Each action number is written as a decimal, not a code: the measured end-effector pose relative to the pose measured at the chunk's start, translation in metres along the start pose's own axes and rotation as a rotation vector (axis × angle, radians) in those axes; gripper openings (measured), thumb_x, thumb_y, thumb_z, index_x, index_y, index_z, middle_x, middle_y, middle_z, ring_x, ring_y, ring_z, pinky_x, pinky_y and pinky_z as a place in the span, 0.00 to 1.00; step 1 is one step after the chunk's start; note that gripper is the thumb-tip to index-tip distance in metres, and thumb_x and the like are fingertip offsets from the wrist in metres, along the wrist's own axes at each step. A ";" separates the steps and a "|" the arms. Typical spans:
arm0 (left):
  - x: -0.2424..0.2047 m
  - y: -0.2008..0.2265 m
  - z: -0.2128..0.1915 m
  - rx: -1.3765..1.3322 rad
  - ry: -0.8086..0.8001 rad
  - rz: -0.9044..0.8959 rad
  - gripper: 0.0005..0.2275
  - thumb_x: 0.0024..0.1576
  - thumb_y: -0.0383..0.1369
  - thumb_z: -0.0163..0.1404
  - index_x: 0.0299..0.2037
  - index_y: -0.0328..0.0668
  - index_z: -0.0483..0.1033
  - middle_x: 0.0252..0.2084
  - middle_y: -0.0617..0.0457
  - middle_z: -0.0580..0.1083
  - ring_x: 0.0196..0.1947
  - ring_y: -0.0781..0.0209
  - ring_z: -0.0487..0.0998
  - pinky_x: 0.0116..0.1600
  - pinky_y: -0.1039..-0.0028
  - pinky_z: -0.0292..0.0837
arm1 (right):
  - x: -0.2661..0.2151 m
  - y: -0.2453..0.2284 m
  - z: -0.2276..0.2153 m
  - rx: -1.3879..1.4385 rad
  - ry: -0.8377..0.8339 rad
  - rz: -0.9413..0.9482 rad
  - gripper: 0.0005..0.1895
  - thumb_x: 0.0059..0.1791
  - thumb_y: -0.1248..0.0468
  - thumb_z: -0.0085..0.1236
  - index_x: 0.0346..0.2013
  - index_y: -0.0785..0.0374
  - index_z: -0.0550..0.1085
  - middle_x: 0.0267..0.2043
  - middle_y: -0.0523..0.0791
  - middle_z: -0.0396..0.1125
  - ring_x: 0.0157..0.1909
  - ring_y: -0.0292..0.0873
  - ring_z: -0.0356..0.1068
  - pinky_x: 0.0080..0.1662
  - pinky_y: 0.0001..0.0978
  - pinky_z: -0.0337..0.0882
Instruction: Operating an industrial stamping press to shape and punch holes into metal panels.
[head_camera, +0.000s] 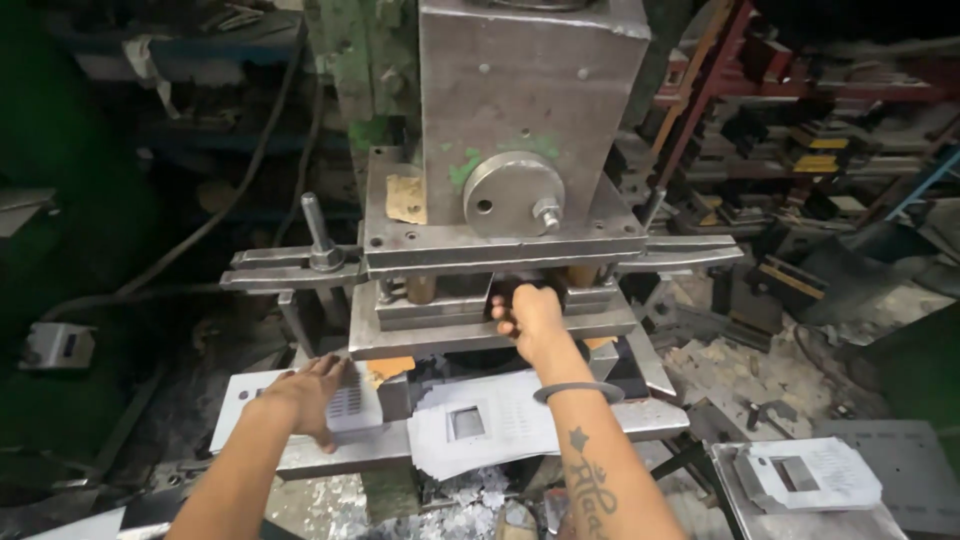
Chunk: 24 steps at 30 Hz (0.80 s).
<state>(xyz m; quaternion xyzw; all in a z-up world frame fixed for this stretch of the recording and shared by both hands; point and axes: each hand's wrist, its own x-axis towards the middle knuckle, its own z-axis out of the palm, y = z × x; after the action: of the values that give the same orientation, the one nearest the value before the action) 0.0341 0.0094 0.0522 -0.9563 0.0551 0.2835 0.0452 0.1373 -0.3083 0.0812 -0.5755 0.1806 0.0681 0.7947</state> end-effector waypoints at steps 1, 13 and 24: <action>-0.002 0.002 -0.006 0.000 0.003 0.003 0.62 0.39 0.45 0.73 0.77 0.47 0.34 0.81 0.48 0.40 0.80 0.52 0.42 0.79 0.60 0.48 | -0.006 -0.005 0.001 0.000 0.002 -0.004 0.11 0.49 0.73 0.36 0.37 0.70 0.70 0.29 0.49 0.69 0.23 0.39 0.65 0.21 0.30 0.57; -0.117 -0.009 -0.043 -0.075 0.211 -0.067 0.57 0.44 0.49 0.69 0.76 0.45 0.35 0.76 0.40 0.49 0.75 0.44 0.53 0.78 0.61 0.52 | -0.084 0.052 -0.052 0.284 -0.127 -0.225 0.06 0.50 0.68 0.54 0.31 0.68 0.68 0.28 0.48 0.66 0.24 0.39 0.61 0.28 0.29 0.62; -0.165 0.099 -0.066 -0.221 0.465 0.294 0.54 0.38 0.50 0.68 0.73 0.38 0.48 0.68 0.35 0.57 0.67 0.38 0.58 0.70 0.57 0.57 | -0.172 0.158 -0.096 -0.048 -0.139 0.086 0.17 0.51 0.59 0.53 0.47 0.68 0.77 0.42 0.49 0.78 0.33 0.43 0.72 0.32 0.31 0.68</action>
<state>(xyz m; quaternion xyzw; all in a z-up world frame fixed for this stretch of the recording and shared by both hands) -0.0814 -0.0827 0.1920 -0.9765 0.1706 0.0647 -0.1144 -0.0916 -0.3300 -0.0226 -0.5798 0.1477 0.1461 0.7878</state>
